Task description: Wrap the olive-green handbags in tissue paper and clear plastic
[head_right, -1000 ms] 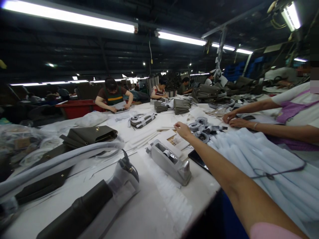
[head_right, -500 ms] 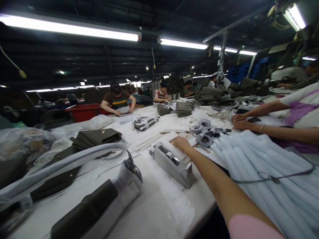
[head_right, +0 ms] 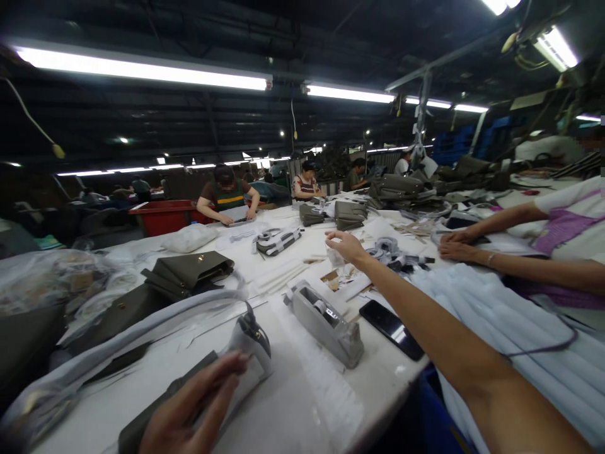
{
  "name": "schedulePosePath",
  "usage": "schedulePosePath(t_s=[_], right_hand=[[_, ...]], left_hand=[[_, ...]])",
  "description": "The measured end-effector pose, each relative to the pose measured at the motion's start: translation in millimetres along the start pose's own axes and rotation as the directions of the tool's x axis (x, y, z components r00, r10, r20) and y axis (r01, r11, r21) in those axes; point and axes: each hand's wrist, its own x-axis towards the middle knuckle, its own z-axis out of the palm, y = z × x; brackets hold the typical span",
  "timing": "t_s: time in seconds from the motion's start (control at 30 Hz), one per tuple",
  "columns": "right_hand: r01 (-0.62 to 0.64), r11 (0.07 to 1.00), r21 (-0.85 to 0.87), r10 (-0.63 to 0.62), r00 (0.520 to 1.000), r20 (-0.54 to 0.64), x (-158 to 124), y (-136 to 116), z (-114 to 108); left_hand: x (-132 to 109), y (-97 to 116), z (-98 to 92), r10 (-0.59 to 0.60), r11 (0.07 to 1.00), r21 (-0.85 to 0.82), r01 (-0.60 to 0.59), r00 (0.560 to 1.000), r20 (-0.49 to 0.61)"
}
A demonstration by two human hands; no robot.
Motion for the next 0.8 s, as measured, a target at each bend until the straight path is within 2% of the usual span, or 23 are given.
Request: schedulePosePath(t_s=[0.03, 0.1, 0.2, 0.3, 0.43, 0.53, 0.6, 0.73, 0.8], right_hand=[[0.026, 0.999, 0.038, -0.027, 0.999, 0.019, -8, -16, -4], [0.078, 0.988, 0.132, -0.085, 0.995, 0.052, -27, -48, -11], [0.123, 0.929, 0.35, -0.171, 0.979, 0.109, -60, -93, -15], [0.088, 0.838, 0.539, -0.214, 0.961, 0.176, -93, -126, -13], [0.005, 0.753, 0.658, -0.178, 0.964, 0.196, -132, -145, 5], [-0.051, 0.668, 0.742, -0.152, 0.967, 0.203, -160, -144, 29], [-0.118, 0.629, 0.769, -0.14, 0.955, 0.261, -177, -140, 46], [-0.254, 0.595, 0.763, -0.088, 0.922, 0.376, -202, -132, 75], [-0.25, 0.6, 0.76, -0.101, 0.919, 0.382, -209, -131, 83]], left_hand=[[14, 7, 10.5, 0.014, 1.0, -0.024, -0.013, 0.999, 0.052], [44, 21, 31.7, 0.071, 0.994, -0.1, -0.048, 0.967, 0.244], [81, 35, 56.9, 0.213, 0.971, -0.163, -0.177, 0.948, 0.238], [94, 38, 65.5, 0.257, 0.964, -0.14, -0.225, 0.922, 0.29], [80, 37, 53.9, 0.166, 0.982, -0.158, -0.107, 0.885, 0.435], [66, 39, 38.3, 0.118, 0.989, -0.132, -0.069, 0.902, 0.415], [59, 43, 27.3, 0.103, 0.992, -0.102, -0.069, 0.918, 0.383], [54, 55, 6.6, 0.081, 0.996, -0.067, -0.061, 0.936, 0.341], [53, 60, -1.8, 0.058, 0.995, -0.095, -0.026, 0.933, 0.354]])
